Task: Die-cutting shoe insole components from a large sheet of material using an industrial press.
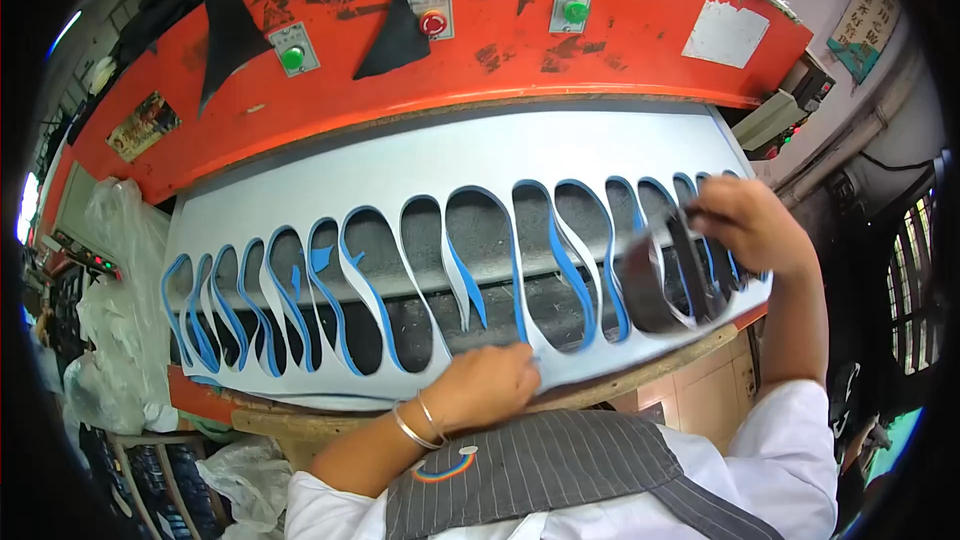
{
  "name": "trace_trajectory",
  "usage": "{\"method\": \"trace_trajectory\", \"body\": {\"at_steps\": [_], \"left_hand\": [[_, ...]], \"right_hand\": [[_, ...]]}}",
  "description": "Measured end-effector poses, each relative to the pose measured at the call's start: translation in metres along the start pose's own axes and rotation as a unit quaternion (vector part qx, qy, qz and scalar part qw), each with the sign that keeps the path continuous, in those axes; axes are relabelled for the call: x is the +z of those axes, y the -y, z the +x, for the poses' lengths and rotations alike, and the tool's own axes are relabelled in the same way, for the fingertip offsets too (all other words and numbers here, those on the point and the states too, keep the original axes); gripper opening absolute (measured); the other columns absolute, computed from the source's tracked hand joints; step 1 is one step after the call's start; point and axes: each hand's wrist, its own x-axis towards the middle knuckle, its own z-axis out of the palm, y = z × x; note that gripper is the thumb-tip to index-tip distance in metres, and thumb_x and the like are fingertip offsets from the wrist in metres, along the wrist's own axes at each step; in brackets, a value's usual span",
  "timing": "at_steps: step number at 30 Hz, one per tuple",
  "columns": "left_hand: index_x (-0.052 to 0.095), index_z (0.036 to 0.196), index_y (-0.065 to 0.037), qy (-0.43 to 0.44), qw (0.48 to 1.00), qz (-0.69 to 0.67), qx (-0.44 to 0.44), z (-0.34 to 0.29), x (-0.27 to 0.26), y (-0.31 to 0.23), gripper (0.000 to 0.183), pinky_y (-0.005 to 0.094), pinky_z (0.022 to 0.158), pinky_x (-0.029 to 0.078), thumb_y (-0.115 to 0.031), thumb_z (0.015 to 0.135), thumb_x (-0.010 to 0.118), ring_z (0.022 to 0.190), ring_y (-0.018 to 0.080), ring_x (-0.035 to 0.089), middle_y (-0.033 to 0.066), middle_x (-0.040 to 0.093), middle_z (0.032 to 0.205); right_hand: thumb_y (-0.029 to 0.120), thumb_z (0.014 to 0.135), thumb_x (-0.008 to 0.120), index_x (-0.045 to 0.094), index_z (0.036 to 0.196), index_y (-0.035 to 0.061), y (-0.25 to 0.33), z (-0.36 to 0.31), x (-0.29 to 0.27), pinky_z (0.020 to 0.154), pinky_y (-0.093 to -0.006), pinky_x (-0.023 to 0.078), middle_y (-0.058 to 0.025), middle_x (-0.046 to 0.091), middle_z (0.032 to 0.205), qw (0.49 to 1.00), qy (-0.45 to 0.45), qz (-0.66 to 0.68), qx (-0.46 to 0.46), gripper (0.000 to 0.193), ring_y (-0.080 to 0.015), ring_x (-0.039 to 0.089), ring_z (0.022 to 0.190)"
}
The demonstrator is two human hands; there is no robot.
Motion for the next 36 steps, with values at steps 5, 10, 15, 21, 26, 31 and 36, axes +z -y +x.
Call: {"method": "trace_trajectory", "body": {"at_steps": [5, 10, 15, 21, 26, 31, 36], "left_hand": [[0.053, 0.097, 0.001, 0.235, 0.953, -0.182, 0.063, 0.006, 0.012, -0.008, 0.041, 0.0424, 0.077, 0.046, -0.040, 0.098, 0.047, 0.084, 0.0329, 0.059, 0.0197, 0.060, 0.090], [0.060, 0.112, 0.000, -0.320, 0.937, -0.119, 0.078, 0.027, -0.024, 0.032, 0.042, 0.0397, 0.076, 0.051, -0.037, 0.093, 0.060, 0.082, 0.0300, 0.065, 0.0172, 0.067, 0.092], [0.060, 0.111, 0.010, -0.486, 0.811, 0.176, -0.275, -0.004, -0.077, 0.227, 0.055, 0.0494, 0.094, 0.043, -0.038, 0.085, 0.066, 0.105, 0.0450, 0.057, 0.0308, 0.063, 0.107], [0.039, 0.135, 0.016, -0.421, 0.817, 0.153, -0.364, 0.012, -0.087, 0.287, 0.070, 0.0414, 0.109, 0.035, -0.039, 0.095, 0.058, 0.131, 0.0428, 0.043, 0.0351, 0.044, 0.137], [0.047, 0.127, 0.017, -0.422, 0.809, 0.170, -0.372, 0.040, -0.085, 0.269, 0.064, 0.0433, 0.102, 0.041, -0.038, 0.096, 0.055, 0.119, 0.0465, 0.052, 0.0365, 0.053, 0.125], [0.062, 0.104, 0.011, -0.468, 0.796, 0.200, -0.328, 0.003, -0.116, 0.287, 0.047, 0.0491, 0.084, 0.048, -0.033, 0.090, 0.063, 0.097, 0.0468, 0.061, 0.0317, 0.064, 0.104], [0.062, 0.100, 0.008, -0.420, 0.793, 0.186, -0.401, 0.058, -0.086, 0.245, 0.049, 0.0528, 0.084, 0.047, -0.040, 0.089, 0.063, 0.100, 0.0484, 0.060, 0.0310, 0.064, 0.104]], "right_hand": [[0.022, 0.088, 0.059, 0.065, 0.089, 0.0049, -0.058, 0.095, 0.036, 0.076, -0.0474, 0.048, -0.0151, 0.064, 0.092, 0.977, -0.002, -0.179, 0.117, 0.018, -0.0380, 0.060, 0.090], [0.019, 0.088, 0.057, 0.068, 0.097, 0.0098, -0.165, 0.118, 0.118, 0.081, -0.0465, 0.049, -0.0129, 0.064, 0.103, 0.954, -0.112, -0.168, 0.223, 0.017, -0.0354, 0.061, 0.098], [0.029, 0.079, 0.071, 0.064, 0.116, 0.0066, -0.177, 0.080, 0.160, 0.092, -0.0459, 0.045, -0.0141, 0.065, 0.111, 0.932, -0.329, -0.071, 0.136, 0.043, -0.0350, 0.059, 0.104], [0.043, 0.085, 0.067, 0.058, 0.120, -0.0030, -0.228, -0.035, 0.129, 0.095, -0.0472, 0.045, -0.0232, 0.059, 0.121, 0.749, -0.212, -0.056, 0.625, 0.059, -0.0368, 0.056, 0.115], [0.053, 0.087, 0.060, 0.058, 0.119, -0.0088, -0.280, -0.103, 0.137, 0.097, -0.0436, 0.045, -0.0335, 0.056, 0.122, 0.741, -0.202, 0.120, 0.629, 0.070, -0.0420, 0.057, 0.115], [0.058, 0.085, 0.060, 0.062, 0.114, -0.0083, -0.259, -0.052, 0.137, 0.096, -0.0475, 0.045, -0.0318, 0.059, 0.120, 0.788, -0.174, 0.086, 0.584, 0.072, -0.0434, 0.056, 0.115], [0.056, 0.088, 0.056, 0.063, 0.110, -0.0027, -0.289, -0.092, 0.127, 0.091, -0.0526, 0.046, -0.0272, 0.063, 0.116, 0.770, -0.195, 0.012, 0.608, 0.063, -0.0429, 0.059, 0.111]]}}
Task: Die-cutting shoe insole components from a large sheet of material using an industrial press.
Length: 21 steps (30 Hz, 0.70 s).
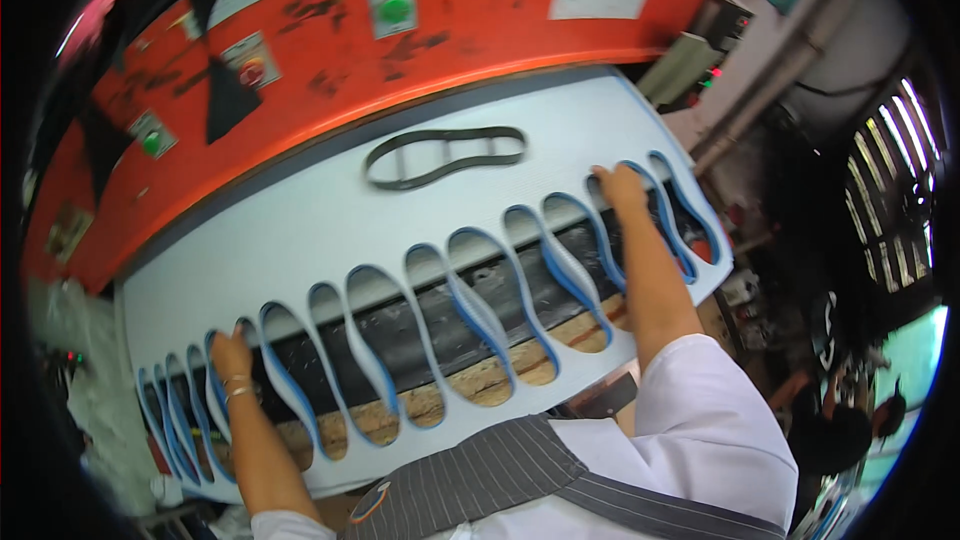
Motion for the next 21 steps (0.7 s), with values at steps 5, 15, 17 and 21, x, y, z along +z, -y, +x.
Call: {"method": "trace_trajectory", "body": {"at_steps": [5, 15, 17, 21], "left_hand": [[0.061, 0.103, 0.008, 0.013, 0.998, -0.053, -0.023, -0.024, -0.011, -0.001, 0.051, 0.0532, 0.086, 0.048, -0.041, 0.089, 0.062, 0.102, 0.0491, 0.059, 0.0320, 0.063, 0.105], [0.061, 0.108, 0.015, 0.143, 0.985, -0.098, 0.029, -0.072, -0.011, -0.028, 0.060, 0.0456, 0.093, 0.048, -0.043, 0.093, 0.056, 0.110, 0.0430, 0.060, 0.0322, 0.060, 0.117], [0.062, 0.112, 0.011, 0.201, 0.977, -0.072, 0.027, -0.072, -0.029, 0.017, 0.063, 0.0442, 0.099, 0.045, -0.048, 0.090, 0.060, 0.114, 0.0426, 0.058, 0.0305, 0.059, 0.121], [0.064, 0.116, 0.002, 0.057, 0.980, -0.152, 0.112, -0.047, -0.065, 0.089, 0.054, 0.0435, 0.097, 0.046, -0.044, 0.087, 0.063, 0.112, 0.0400, 0.059, 0.0251, 0.062, 0.119]], "right_hand": [[0.054, 0.090, 0.052, 0.062, 0.112, 0.0008, -0.011, -0.007, 0.000, 0.093, -0.0542, 0.045, -0.0272, 0.062, 0.115, 0.997, -0.024, -0.056, -0.043, 0.058, -0.0445, 0.058, 0.111], [0.045, 0.083, 0.069, 0.046, 0.138, 0.0040, 0.076, -0.004, -0.018, 0.103, -0.0518, 0.038, -0.0208, 0.041, 0.144, 0.903, -0.066, -0.023, -0.425, 0.072, -0.0372, 0.040, 0.133], [0.050, 0.082, 0.069, 0.043, 0.141, 0.0049, 0.144, -0.073, 0.004, 0.106, -0.0568, 0.032, -0.0198, 0.035, 0.149, 0.906, 0.029, -0.082, -0.415, 0.079, -0.0357, 0.034, 0.137], [0.064, 0.078, 0.065, 0.028, 0.149, -0.0007, 0.176, -0.107, 0.047, 0.110, -0.0669, 0.008, -0.0178, 0.024, 0.156, 0.924, 0.091, -0.118, -0.351, 0.103, -0.0363, 0.023, 0.144]]}}
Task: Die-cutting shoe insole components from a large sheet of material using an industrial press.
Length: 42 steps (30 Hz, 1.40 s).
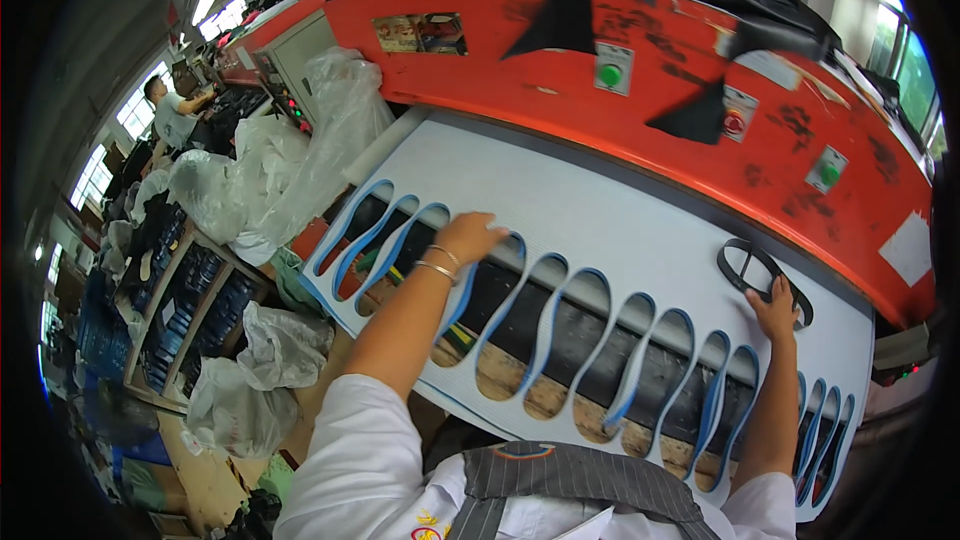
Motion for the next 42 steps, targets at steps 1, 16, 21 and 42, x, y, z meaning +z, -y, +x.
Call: {"method": "trace_trajectory", "body": {"at_steps": [1, 16, 21, 42], "left_hand": [[0.064, 0.119, -0.002, -0.014, 0.999, -0.029, -0.022, 0.006, -0.021, 0.022, 0.051, 0.0438, 0.099, 0.045, -0.042, 0.087, 0.063, 0.113, 0.0392, 0.058, 0.0233, 0.062, 0.121], [0.068, 0.118, -0.018, -0.226, 0.971, -0.013, 0.080, 0.109, -0.057, 0.352, 0.037, 0.0462, 0.095, 0.039, -0.030, 0.084, 0.070, 0.113, 0.0293, 0.049, 0.0043, 0.059, 0.118], [0.069, 0.117, -0.016, -0.236, 0.967, -0.071, 0.069, 0.114, -0.062, 0.371, 0.036, 0.0444, 0.094, 0.038, -0.031, 0.084, 0.069, 0.110, 0.0289, 0.048, 0.0029, 0.059, 0.119], [0.055, 0.134, -0.023, -0.115, 0.989, -0.078, 0.058, 0.107, -0.067, 0.381, 0.053, 0.0500, 0.108, 0.025, -0.010, 0.083, 0.059, 0.132, 0.0350, 0.032, 0.0126, 0.038, 0.143]], "right_hand": [[0.067, 0.078, 0.063, 0.029, 0.147, -0.0054, 0.016, -0.004, 0.011, 0.110, -0.0666, 0.007, -0.0189, 0.033, 0.152, 0.999, -0.036, -0.026, 0.009, 0.105, -0.0367, 0.028, 0.141], [0.050, 0.079, 0.070, 0.038, 0.144, 0.0022, 0.588, -0.004, 0.155, 0.105, -0.0492, 0.034, -0.0149, 0.061, 0.114, 0.962, -0.059, -0.084, -0.253, 0.087, -0.0323, 0.058, 0.108], [0.045, 0.089, 0.061, 0.030, 0.146, -0.0020, 0.768, -0.017, 0.175, 0.084, -0.0454, 0.052, -0.0261, 0.067, 0.105, 0.990, 0.030, -0.030, -0.135, 0.080, -0.0405, 0.067, 0.095], [0.046, 0.055, 0.089, 0.045, 0.132, 0.0014, 0.754, -0.043, 0.209, 0.118, -0.0493, 0.013, -0.0325, 0.035, 0.145, 0.929, 0.140, 0.150, -0.309, 0.099, -0.0408, 0.020, 0.144]]}}
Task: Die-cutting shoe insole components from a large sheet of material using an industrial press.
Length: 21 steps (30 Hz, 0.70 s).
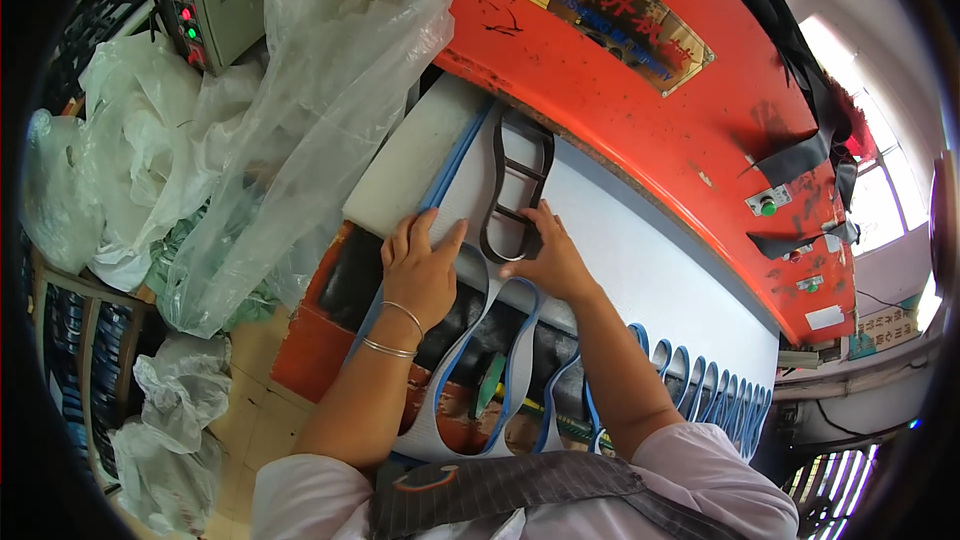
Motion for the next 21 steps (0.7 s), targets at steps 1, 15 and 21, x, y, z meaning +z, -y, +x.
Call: {"method": "trace_trajectory", "body": {"at_steps": [1, 15, 21], "left_hand": [[0.055, 0.134, -0.023, 0.000, 1.000, -0.002, 0.000, 0.000, 0.000, 0.000, 0.053, 0.0500, 0.108, 0.025, -0.010, 0.083, 0.059, 0.132, 0.0350, 0.032, 0.0126, 0.038, 0.143], [0.059, 0.130, -0.022, -0.004, 0.999, 0.050, 0.002, 0.006, 0.000, -0.013, 0.049, 0.0495, 0.109, 0.025, -0.008, 0.082, 0.059, 0.132, 0.0354, 0.032, 0.0120, 0.040, 0.142], [0.058, 0.131, -0.019, -0.026, 0.995, 0.089, 0.043, 0.023, 0.018, -0.019, 0.050, 0.0500, 0.108, 0.028, -0.009, 0.082, 0.060, 0.130, 0.0350, 0.035, 0.0132, 0.042, 0.140]], "right_hand": [[0.046, 0.056, 0.088, 0.046, 0.131, 0.0002, 0.006, 0.004, 0.004, 0.118, -0.0494, 0.014, -0.0332, 0.035, 0.144, 1.000, -0.007, 0.022, 0.007, 0.098, -0.0418, 0.021, 0.144], [0.043, 0.068, 0.078, 0.043, 0.130, -0.0046, 0.019, 0.012, 0.026, 0.116, -0.0506, 0.018, -0.0345, 0.043, 0.136, 0.987, -0.138, -0.077, -0.040, 0.086, -0.0481, 0.028, 0.138], [0.051, 0.068, 0.079, 0.032, 0.142, -0.0033, -0.002, 0.005, -0.008, 0.115, -0.0544, 0.019, -0.0391, 0.030, 0.144, 0.994, -0.096, -0.060, -0.008, 0.104, -0.0504, 0.022, 0.140]]}}
